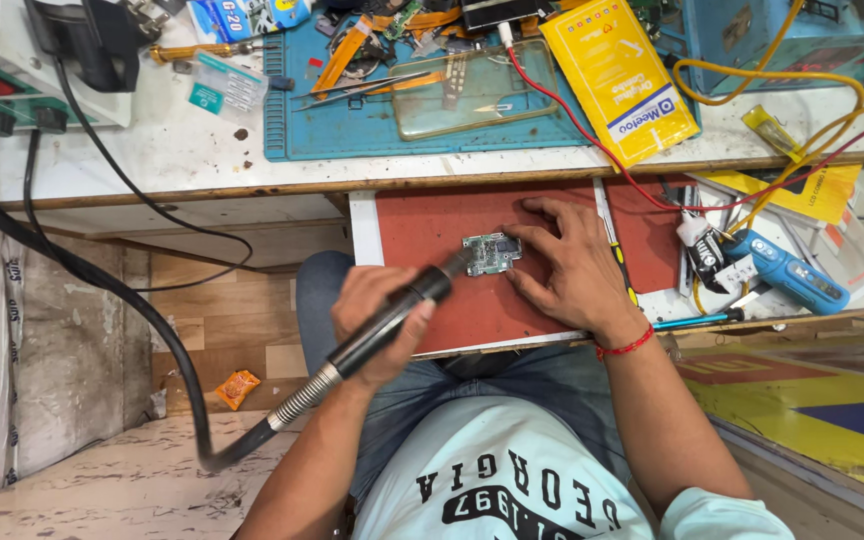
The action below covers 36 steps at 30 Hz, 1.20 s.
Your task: The person holds a small circuit board steady on a red mat with one hand while directing a hot air gun at the board with the other, repositioning the board and continuing to apply hot air across its surface throughout the clip.
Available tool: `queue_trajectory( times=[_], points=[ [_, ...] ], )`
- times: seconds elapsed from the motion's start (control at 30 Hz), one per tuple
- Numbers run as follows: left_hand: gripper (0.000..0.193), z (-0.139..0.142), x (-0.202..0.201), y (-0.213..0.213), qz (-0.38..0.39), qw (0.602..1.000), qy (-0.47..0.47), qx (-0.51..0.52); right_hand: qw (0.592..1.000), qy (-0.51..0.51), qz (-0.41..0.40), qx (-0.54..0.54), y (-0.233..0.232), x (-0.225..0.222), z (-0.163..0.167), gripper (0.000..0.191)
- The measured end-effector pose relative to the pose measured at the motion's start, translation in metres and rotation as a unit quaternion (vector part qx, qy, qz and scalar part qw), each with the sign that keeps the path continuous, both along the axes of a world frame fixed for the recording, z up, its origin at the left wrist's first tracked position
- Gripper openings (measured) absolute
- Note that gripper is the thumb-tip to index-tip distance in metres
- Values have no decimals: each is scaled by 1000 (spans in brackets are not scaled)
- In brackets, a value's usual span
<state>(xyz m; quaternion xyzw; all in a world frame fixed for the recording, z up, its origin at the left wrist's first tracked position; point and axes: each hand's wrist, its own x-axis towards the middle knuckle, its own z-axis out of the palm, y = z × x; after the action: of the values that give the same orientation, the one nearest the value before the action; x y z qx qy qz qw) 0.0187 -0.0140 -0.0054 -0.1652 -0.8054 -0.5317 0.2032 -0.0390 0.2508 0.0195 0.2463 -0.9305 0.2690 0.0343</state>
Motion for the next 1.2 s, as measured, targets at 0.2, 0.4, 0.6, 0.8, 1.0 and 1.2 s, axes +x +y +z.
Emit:
queue_trajectory(
  times=[0.2,0.4,0.6,0.8,1.0,1.2],
  points=[
    [36,2,4,-6,-10,1000,-1,15,1000,-7,-1,6,-3,-2,1,51],
    [35,-1,4,-3,-16,1000,21,-3,1000,-7,-2,5,-3,0,2,51],
    [35,-5,5,-6,26,999,-11,17,1000,-7,-4,8,-3,-1,2,51],
    [32,-7,4,-4,27,1000,-8,12,1000,-13,-8,11,-3,0,0,51],
    [37,-4,7,-5,21,1000,-6,11,1000,-11,-7,15,-2,0,-1,51],
    [35,-6,5,-5,-4,1000,8,7,1000,-13,-7,12,-4,0,0,51]
  ],
)
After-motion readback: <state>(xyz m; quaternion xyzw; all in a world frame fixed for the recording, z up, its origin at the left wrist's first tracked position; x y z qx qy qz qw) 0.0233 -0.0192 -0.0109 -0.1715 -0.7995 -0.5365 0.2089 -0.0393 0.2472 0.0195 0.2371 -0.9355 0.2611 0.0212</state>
